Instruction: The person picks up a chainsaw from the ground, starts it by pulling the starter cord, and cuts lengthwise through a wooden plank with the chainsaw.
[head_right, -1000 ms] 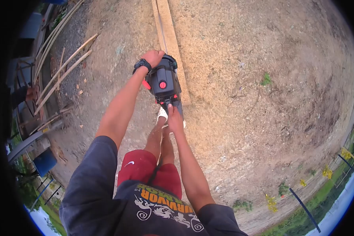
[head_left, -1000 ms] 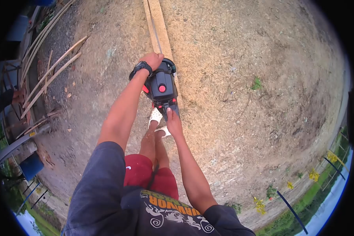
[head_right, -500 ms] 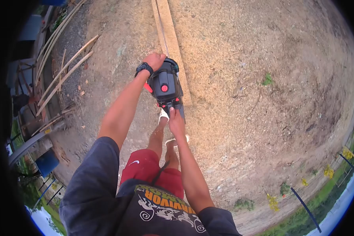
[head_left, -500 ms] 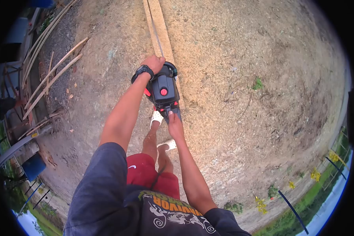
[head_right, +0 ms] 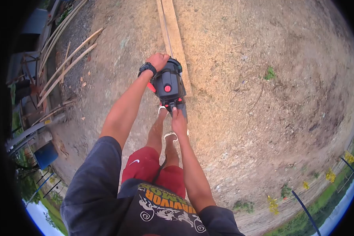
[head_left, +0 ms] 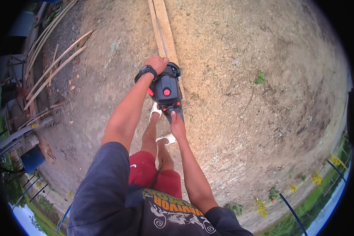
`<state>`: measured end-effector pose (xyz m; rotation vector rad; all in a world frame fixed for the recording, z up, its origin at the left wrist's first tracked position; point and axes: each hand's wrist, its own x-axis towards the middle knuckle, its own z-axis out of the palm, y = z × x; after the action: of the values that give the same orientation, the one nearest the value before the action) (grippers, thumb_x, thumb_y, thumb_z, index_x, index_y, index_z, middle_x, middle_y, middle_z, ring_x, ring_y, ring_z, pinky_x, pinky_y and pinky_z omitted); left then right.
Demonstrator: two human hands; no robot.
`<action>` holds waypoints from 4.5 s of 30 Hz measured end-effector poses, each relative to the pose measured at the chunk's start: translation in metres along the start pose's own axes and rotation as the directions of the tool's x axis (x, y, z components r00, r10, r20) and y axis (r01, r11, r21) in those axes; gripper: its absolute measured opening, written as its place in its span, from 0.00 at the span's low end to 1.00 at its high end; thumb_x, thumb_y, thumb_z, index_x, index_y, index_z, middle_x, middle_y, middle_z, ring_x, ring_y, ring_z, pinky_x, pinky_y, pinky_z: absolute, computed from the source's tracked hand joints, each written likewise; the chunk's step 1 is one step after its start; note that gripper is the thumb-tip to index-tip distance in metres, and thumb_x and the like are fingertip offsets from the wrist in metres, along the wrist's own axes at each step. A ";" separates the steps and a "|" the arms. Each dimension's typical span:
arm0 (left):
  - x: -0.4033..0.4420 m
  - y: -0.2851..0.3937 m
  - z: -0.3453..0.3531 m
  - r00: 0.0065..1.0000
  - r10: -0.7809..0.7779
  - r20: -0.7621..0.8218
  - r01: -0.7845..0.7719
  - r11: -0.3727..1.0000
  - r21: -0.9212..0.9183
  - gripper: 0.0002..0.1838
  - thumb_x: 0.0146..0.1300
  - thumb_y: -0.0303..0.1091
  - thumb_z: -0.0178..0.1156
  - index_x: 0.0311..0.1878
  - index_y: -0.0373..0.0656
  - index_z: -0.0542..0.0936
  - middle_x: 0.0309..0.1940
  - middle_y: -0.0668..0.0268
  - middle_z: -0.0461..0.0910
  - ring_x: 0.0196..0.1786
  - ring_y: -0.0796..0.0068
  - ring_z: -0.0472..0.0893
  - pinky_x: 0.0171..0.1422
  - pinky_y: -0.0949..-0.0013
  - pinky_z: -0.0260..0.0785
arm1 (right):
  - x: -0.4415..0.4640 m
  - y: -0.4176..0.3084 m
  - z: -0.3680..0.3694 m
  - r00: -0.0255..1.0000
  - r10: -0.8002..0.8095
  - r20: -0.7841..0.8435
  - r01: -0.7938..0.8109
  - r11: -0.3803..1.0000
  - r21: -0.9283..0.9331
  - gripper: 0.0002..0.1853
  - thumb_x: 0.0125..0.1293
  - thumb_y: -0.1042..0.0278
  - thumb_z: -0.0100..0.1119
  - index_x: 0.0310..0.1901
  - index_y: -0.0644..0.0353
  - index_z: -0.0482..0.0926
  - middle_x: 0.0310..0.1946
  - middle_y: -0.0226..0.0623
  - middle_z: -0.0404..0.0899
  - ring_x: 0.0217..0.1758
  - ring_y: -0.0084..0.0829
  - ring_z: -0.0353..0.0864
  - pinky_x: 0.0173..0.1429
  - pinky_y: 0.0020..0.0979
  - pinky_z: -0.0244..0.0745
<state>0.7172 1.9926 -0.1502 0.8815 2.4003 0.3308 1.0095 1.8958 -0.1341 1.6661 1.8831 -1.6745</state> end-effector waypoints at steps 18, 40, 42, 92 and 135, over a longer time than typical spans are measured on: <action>-0.069 0.008 0.050 1.000 -0.010 -0.010 0.010 0.998 0.057 0.30 0.68 0.55 0.44 0.45 0.40 0.88 0.47 0.39 0.84 0.53 0.36 0.84 0.61 0.45 0.75 | -0.038 0.085 -0.001 0.999 -0.048 -0.005 0.048 0.999 0.023 0.30 0.81 0.40 0.37 0.59 0.60 0.76 0.47 0.66 0.82 0.55 0.70 0.78 0.58 0.61 0.69; -0.055 0.014 0.034 0.998 -0.014 0.055 0.012 0.999 0.036 0.31 0.68 0.54 0.45 0.49 0.37 0.88 0.49 0.39 0.85 0.54 0.38 0.84 0.63 0.45 0.74 | -0.030 0.062 -0.010 0.999 -0.032 0.024 0.031 0.999 0.031 0.33 0.82 0.38 0.34 0.59 0.64 0.77 0.50 0.67 0.82 0.57 0.68 0.78 0.60 0.57 0.70; -0.035 0.014 0.020 0.998 -0.029 0.049 0.029 0.999 0.014 0.31 0.69 0.55 0.44 0.48 0.36 0.87 0.48 0.38 0.84 0.53 0.36 0.83 0.61 0.46 0.75 | -0.015 0.047 -0.009 0.998 -0.058 0.012 0.058 0.998 0.032 0.32 0.82 0.39 0.34 0.58 0.62 0.77 0.49 0.68 0.82 0.55 0.70 0.78 0.59 0.61 0.69; -0.222 0.015 0.101 0.996 -0.042 0.076 0.044 0.998 -0.033 0.31 0.68 0.53 0.45 0.44 0.35 0.88 0.47 0.40 0.85 0.53 0.38 0.84 0.60 0.46 0.76 | -0.164 0.183 -0.014 0.999 -0.033 0.002 0.033 0.999 0.034 0.32 0.82 0.40 0.36 0.60 0.64 0.76 0.50 0.68 0.81 0.58 0.69 0.78 0.60 0.57 0.71; -0.243 0.012 0.104 1.000 -0.007 -0.023 0.006 0.999 -0.050 0.33 0.69 0.57 0.46 0.47 0.33 0.87 0.47 0.37 0.84 0.52 0.35 0.84 0.60 0.44 0.74 | -0.196 0.174 -0.019 1.000 0.010 0.020 -0.010 1.000 -0.029 0.35 0.82 0.40 0.34 0.58 0.68 0.78 0.53 0.69 0.80 0.60 0.68 0.77 0.64 0.55 0.70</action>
<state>0.9365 1.8465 -0.1289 0.8521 2.4047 0.3981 1.2254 1.7510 -0.1013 1.6389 1.8775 -1.6458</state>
